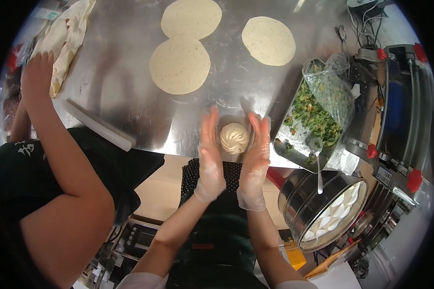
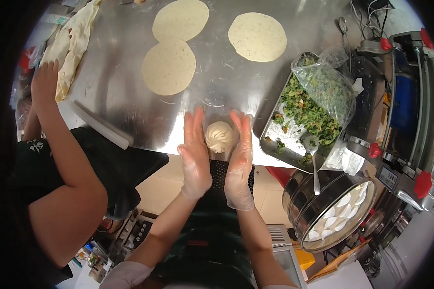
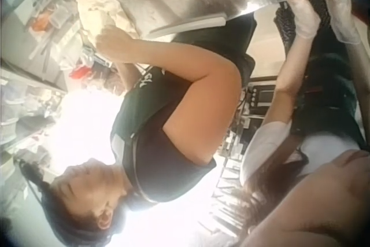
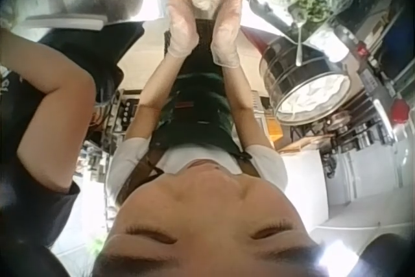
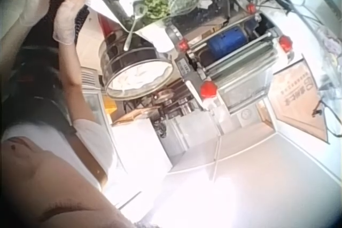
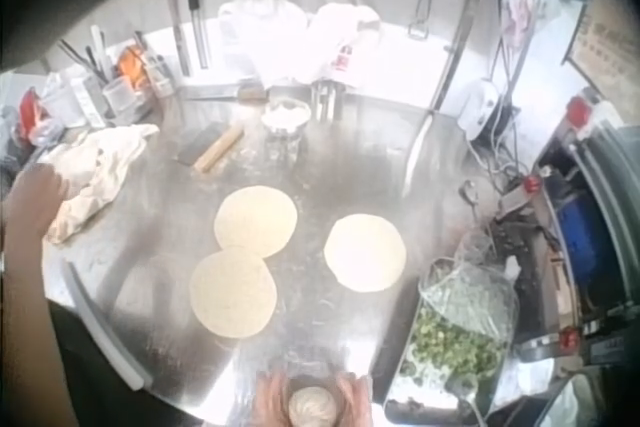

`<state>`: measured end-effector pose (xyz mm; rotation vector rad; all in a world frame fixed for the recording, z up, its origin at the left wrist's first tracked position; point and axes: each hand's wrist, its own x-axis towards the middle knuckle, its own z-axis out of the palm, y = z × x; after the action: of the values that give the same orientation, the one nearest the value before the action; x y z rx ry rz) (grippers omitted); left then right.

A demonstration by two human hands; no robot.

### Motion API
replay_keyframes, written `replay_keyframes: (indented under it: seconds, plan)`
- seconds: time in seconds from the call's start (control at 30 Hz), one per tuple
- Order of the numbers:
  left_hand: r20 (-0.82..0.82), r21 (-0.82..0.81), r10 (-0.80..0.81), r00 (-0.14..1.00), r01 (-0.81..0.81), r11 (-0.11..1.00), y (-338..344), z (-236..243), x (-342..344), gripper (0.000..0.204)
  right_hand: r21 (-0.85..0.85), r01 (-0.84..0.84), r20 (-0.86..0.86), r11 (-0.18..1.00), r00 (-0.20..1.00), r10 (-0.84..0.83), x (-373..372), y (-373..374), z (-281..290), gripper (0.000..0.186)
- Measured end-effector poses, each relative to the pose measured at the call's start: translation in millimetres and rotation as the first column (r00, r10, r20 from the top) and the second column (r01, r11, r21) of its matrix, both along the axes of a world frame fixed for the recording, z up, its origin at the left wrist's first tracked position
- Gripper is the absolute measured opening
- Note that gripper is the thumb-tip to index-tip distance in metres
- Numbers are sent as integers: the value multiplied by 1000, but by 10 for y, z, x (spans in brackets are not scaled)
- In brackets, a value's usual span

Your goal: Preparing and filling dough to make steamed buns in a bakery.

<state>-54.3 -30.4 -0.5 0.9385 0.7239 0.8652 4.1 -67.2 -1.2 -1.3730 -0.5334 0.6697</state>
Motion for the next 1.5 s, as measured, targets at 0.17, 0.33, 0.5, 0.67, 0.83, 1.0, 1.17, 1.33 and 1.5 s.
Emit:
replay_keyframes:
  seconds: [0.17,0.33,0.5,0.67,0.83,1.0,1.17,1.33,1.5]
  plan:
    - [-5,-50,-123,992,123,991,-39,-160,-24,93,-72,-91,-201,993,977,75,47,7,-51,95]
    - [-36,-6,-114,993,113,994,67,-221,-2,93,-4,85,-146,996,986,-84,-121,102,-120,103]
    - [-60,11,-134,989,135,991,-124,-143,-81,93,-56,-54,-143,997,989,46,95,25,-9,99]
    - [-90,37,-147,985,150,988,-29,-184,58,94,-48,-12,-158,999,987,4,-128,-1,-137,98]
    - [-120,56,-157,980,165,985,-21,-152,-99,95,30,-1,43,1000,999,0,109,-37,-255,95]
    - [-152,71,-165,975,177,982,-73,-151,-76,96,-151,-13,-247,988,969,-25,-68,46,26,94]
    - [-177,91,-178,968,197,976,-61,-140,-34,97,-101,13,-139,995,990,-27,-79,-54,2,91]
    - [-186,160,-97,978,128,979,31,-106,-134,98,-121,-21,-30,992,999,18,22,-38,76,86]
    - [-417,474,317,852,-94,876,480,-428,-330,71,-404,-4,345,915,925,157,131,-247,160,82]
